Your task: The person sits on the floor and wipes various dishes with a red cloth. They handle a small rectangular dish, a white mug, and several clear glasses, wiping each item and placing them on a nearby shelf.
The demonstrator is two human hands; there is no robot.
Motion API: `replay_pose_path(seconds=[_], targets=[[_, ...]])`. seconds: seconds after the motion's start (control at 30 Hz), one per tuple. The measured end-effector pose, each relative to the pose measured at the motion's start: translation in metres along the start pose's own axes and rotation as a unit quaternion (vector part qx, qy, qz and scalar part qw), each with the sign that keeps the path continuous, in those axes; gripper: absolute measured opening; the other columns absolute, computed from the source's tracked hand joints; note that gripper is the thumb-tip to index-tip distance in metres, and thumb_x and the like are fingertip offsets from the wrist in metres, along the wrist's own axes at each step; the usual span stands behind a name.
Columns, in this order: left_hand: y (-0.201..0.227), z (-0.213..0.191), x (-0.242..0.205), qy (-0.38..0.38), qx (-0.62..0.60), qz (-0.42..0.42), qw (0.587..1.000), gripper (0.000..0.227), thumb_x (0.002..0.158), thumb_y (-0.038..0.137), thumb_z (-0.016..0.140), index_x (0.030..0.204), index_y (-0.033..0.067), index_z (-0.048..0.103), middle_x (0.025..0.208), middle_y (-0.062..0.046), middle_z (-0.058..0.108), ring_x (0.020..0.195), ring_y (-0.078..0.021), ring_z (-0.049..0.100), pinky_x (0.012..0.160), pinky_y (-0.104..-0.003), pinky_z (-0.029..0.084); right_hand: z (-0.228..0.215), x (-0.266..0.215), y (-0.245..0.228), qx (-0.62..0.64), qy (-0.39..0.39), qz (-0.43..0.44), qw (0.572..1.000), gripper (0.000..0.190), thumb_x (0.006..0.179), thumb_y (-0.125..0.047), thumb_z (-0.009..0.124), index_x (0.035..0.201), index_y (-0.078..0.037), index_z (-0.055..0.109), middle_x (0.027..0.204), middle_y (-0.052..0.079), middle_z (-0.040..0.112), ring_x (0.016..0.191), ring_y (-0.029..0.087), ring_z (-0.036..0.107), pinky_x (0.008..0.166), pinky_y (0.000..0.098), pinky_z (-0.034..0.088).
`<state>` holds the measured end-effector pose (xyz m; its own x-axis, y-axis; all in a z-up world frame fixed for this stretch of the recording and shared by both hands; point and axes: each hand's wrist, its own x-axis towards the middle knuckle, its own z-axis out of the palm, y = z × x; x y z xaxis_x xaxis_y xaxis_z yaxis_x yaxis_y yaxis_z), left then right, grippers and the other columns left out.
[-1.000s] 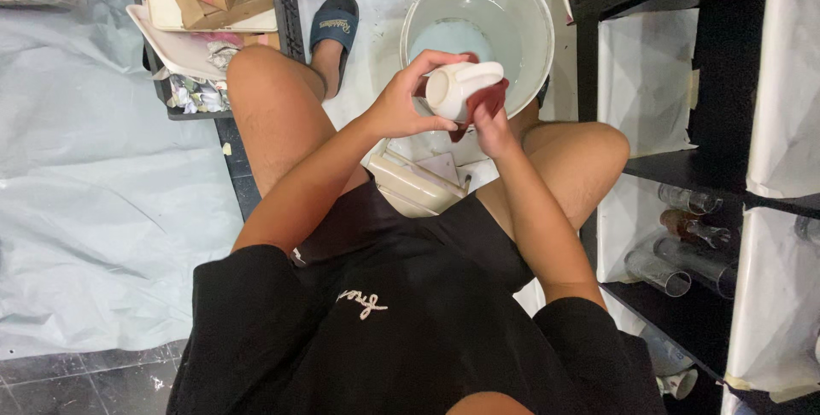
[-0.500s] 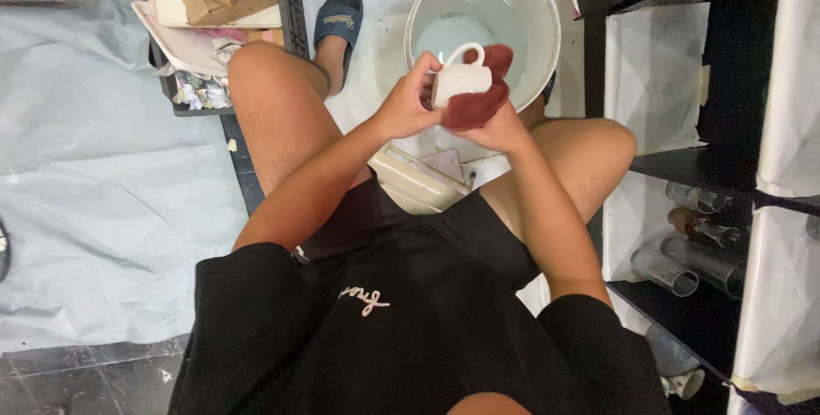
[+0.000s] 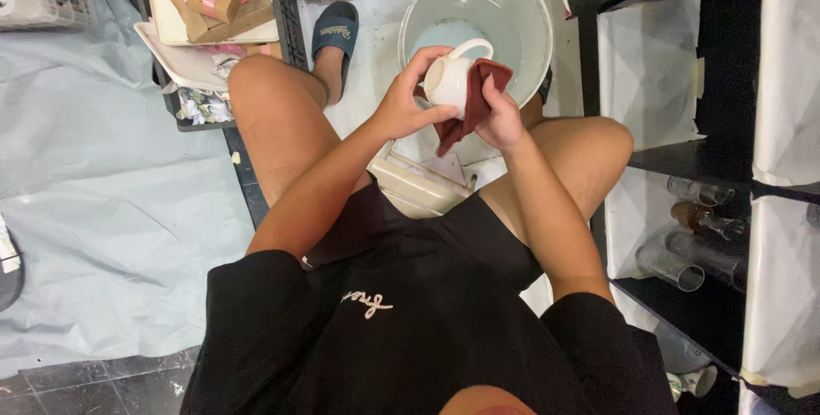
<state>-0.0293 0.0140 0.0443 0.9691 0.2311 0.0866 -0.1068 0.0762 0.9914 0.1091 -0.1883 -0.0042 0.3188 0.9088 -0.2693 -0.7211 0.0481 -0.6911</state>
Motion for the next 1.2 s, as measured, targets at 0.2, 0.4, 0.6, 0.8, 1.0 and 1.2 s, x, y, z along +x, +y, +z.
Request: replay_pose_path(seconds=[0.2,0.4,0.6,0.8,1.0,1.2], targets=[[-0.009,0.016,0.003,0.047,0.030,0.062,0.997,0.097,0.076,0.031,0.095,0.151,0.0079,0.038,0.138,-0.012,0.059,0.129,-0.0215,0.056,0.110,-0.037,0.048,0.014,0.014,-0.001,-0.006,0.081,-0.035,0.996,0.073,0.104,-0.057,0.050,0.160,-0.013,0.032,0.160,0.008,0.046,0.144,0.027,0.052,0.115,0.0468,0.050],[-0.013,0.013,0.002,0.062,-0.100,0.070,0.991,0.092,0.077,0.019,0.094,0.147,0.0104,0.035,0.133,-0.007,0.057,0.125,-0.0160,0.058,0.106,-0.036,0.051,0.038,0.000,-0.018,-0.006,0.029,-0.067,0.997,0.061,0.104,-0.054,0.046,0.150,-0.015,0.039,0.149,0.011,0.052,0.129,0.036,0.055,0.093,0.0586,0.049],[-0.037,-0.009,0.006,0.131,-0.130,0.078,0.980,0.076,0.087,0.020,0.084,0.148,0.0078,0.041,0.134,-0.009,0.059,0.127,-0.0160,0.056,0.109,-0.033,0.047,0.037,0.005,-0.021,-0.026,0.121,-0.183,0.975,0.041,0.115,-0.034,0.047,0.147,-0.009,0.047,0.149,0.010,0.053,0.140,0.028,0.053,0.124,0.0474,0.040],[-0.063,-0.020,0.016,0.156,-0.430,0.011,0.889,0.068,0.107,0.059,0.044,0.142,0.0020,0.051,0.114,-0.018,0.071,0.090,-0.0268,0.073,0.077,-0.037,0.057,0.025,0.003,-0.030,-0.023,0.101,-0.220,0.970,0.036,0.113,-0.027,0.047,0.144,-0.009,0.047,0.145,0.009,0.054,0.137,0.026,0.054,0.123,0.0459,0.042],[-0.039,-0.018,0.012,0.096,-0.453,-0.011,0.886,0.067,0.106,0.059,0.041,0.146,0.0062,0.048,0.118,-0.020,0.071,0.091,-0.0305,0.075,0.076,-0.038,0.058,-0.005,0.015,-0.021,-0.040,0.184,-0.242,0.952,0.036,0.112,-0.017,0.051,0.146,-0.005,0.049,0.142,0.009,0.057,0.132,0.024,0.057,0.118,0.0425,0.045],[-0.012,-0.011,0.008,0.026,-0.431,-0.115,0.895,0.054,0.099,0.047,0.052,0.145,0.0238,0.035,0.124,-0.021,0.066,0.088,-0.0325,0.076,0.066,-0.037,0.056,-0.029,0.015,-0.027,-0.043,0.240,-0.277,0.929,0.038,0.104,-0.003,0.057,0.142,-0.003,0.053,0.137,0.010,0.060,0.128,0.026,0.060,0.113,0.0413,0.048]])
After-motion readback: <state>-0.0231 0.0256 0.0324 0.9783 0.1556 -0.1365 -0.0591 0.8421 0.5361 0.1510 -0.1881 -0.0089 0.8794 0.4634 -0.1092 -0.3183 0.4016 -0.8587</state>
